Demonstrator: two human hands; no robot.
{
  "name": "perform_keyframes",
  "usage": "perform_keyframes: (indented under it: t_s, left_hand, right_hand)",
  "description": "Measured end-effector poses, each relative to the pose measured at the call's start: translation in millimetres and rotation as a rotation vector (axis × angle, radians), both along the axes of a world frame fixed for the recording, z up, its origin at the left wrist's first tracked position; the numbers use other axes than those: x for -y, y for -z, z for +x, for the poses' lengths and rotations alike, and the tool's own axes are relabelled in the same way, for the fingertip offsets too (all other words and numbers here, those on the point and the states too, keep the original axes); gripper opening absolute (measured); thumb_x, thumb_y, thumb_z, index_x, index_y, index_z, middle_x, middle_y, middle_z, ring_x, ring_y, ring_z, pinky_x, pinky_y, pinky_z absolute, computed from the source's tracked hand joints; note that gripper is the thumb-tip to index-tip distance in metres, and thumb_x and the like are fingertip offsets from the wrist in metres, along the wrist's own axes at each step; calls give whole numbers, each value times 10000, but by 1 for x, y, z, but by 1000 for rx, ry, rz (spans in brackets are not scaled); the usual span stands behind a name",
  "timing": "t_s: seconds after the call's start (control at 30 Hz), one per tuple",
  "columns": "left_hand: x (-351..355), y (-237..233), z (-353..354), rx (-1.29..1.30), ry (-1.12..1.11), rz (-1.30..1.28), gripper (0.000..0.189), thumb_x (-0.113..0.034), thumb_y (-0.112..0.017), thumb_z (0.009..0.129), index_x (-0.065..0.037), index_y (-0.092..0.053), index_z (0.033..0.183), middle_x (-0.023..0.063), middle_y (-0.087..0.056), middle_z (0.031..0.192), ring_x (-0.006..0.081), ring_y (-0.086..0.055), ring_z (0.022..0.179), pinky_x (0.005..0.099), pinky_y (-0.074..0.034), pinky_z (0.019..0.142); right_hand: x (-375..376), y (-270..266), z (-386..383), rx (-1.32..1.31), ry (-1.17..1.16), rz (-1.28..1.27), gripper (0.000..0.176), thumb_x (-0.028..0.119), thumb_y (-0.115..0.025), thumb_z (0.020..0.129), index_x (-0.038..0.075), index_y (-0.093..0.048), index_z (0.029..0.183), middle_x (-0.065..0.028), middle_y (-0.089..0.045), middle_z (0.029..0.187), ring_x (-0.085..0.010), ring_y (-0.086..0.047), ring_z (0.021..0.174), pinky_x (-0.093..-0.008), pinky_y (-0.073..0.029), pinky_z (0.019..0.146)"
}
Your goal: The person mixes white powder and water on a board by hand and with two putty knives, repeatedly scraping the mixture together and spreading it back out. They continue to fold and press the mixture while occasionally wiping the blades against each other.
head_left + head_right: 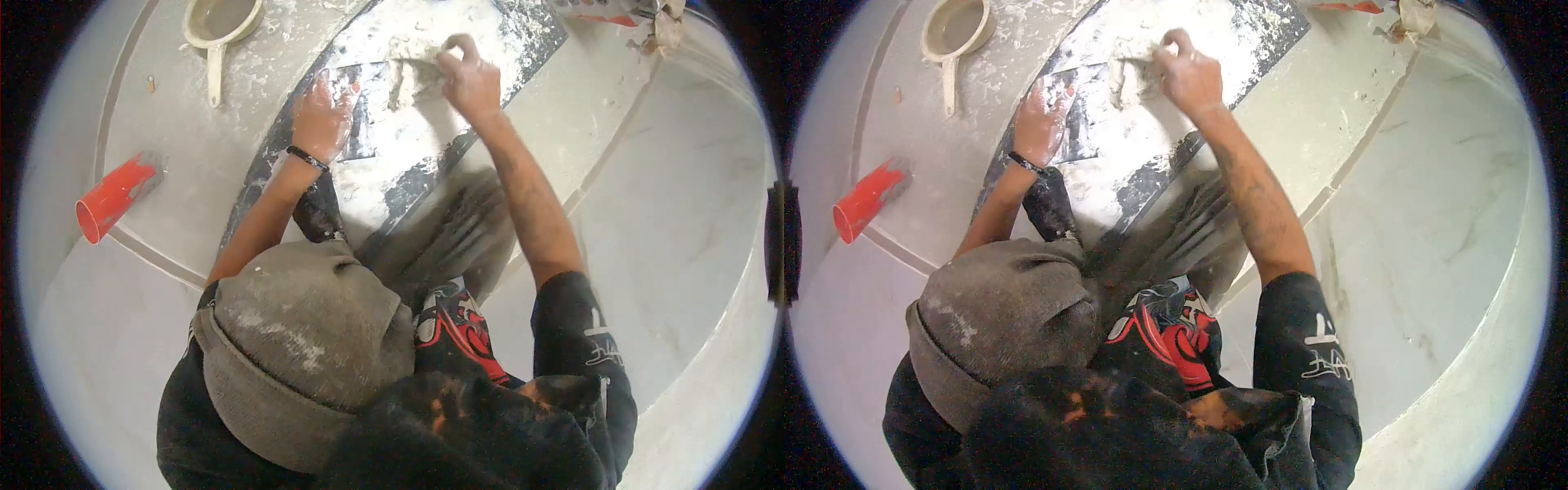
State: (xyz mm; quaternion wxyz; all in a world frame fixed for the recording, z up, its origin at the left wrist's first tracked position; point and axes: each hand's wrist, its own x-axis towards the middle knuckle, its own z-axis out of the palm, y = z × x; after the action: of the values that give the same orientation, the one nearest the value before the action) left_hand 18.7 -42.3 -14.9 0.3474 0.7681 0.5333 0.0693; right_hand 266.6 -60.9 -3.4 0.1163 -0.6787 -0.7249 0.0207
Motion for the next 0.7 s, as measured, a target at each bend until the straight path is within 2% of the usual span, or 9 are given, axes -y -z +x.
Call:
perform_keyframes:
  t_s: [0.13,0.2,0.27,0.33,0.4,0.43,0.57,0.63,0.7]
  left_hand:
    - [8,0,3,45,-109,108,582,-379,-464,887,63,-392,1259,268,-543,1107,399,-523,957,453,-348,920]
    - [7,-2,4,19,-125,19,591,-362,-475,879,65,-368,1274,274,-542,1102,396,-524,950,457,-362,903]
    - [8,5,3,-32,-45,28,583,-338,-485,873,70,-368,1273,272,-538,1113,396,-525,942,452,-381,882]
    - [10,2,6,-61,-72,17,580,-322,-496,868,73,-369,1274,272,-532,1122,398,-524,943,444,-394,867]
    - [7,2,7,-4,-67,-8,583,-317,-500,867,78,-367,1275,273,-528,1129,402,-523,941,442,-391,870]
    - [10,20,0,-27,83,120,588,-318,-503,869,78,-363,1280,274,-530,1125,406,-519,951,443,-388,876]
    - [8,21,2,-17,140,225,613,-365,-497,875,76,-364,1280,275,-517,1149,402,-508,1000,436,-375,908]
    - [3,2,10,85,-84,-45,651,-418,-485,879,82,-360,1277,277,-499,1178,394,-491,1053,429,-353,945]
    - [-1,4,11,138,-81,-89,667,-436,-481,878,84,-358,1277,283,-491,1186,393,-481,1075,428,-342,959]
  right_hand:
    - [-44,12,18,22,-35,15,207,25,-613,658,156,-657,812,15,-565,971,-236,-613,617,-350,-493,541]
    - [-53,6,22,31,-48,38,212,21,-600,669,160,-657,819,17,-567,978,-241,-615,630,-351,-494,553]
    - [-59,-1,28,-189,23,-85,211,18,-582,623,100,-649,805,-117,-581,944,-310,-613,728,-389,-500,642]
    - [-61,9,38,-166,26,-54,210,33,-588,621,104,-650,808,-110,-576,991,-319,-607,721,-400,-496,643]
    - [-62,5,41,10,61,53,231,10,-586,669,163,-659,826,19,-571,998,-248,-617,659,-358,-497,587]
    - [-57,0,45,17,95,3,230,15,-586,674,162,-658,835,15,-575,1003,-252,-618,685,-366,-496,605]
    - [-51,-26,51,61,175,199,236,17,-576,671,165,-654,837,23,-582,988,-252,-617,661,-367,-493,589]
    - [-56,-29,46,90,160,140,244,13,-570,667,170,-656,833,30,-578,994,-252,-614,640,-366,-493,572]
    - [-57,-18,31,185,78,43,257,9,-558,667,186,-659,823,42,-579,995,-243,-598,578,-354,-488,519]
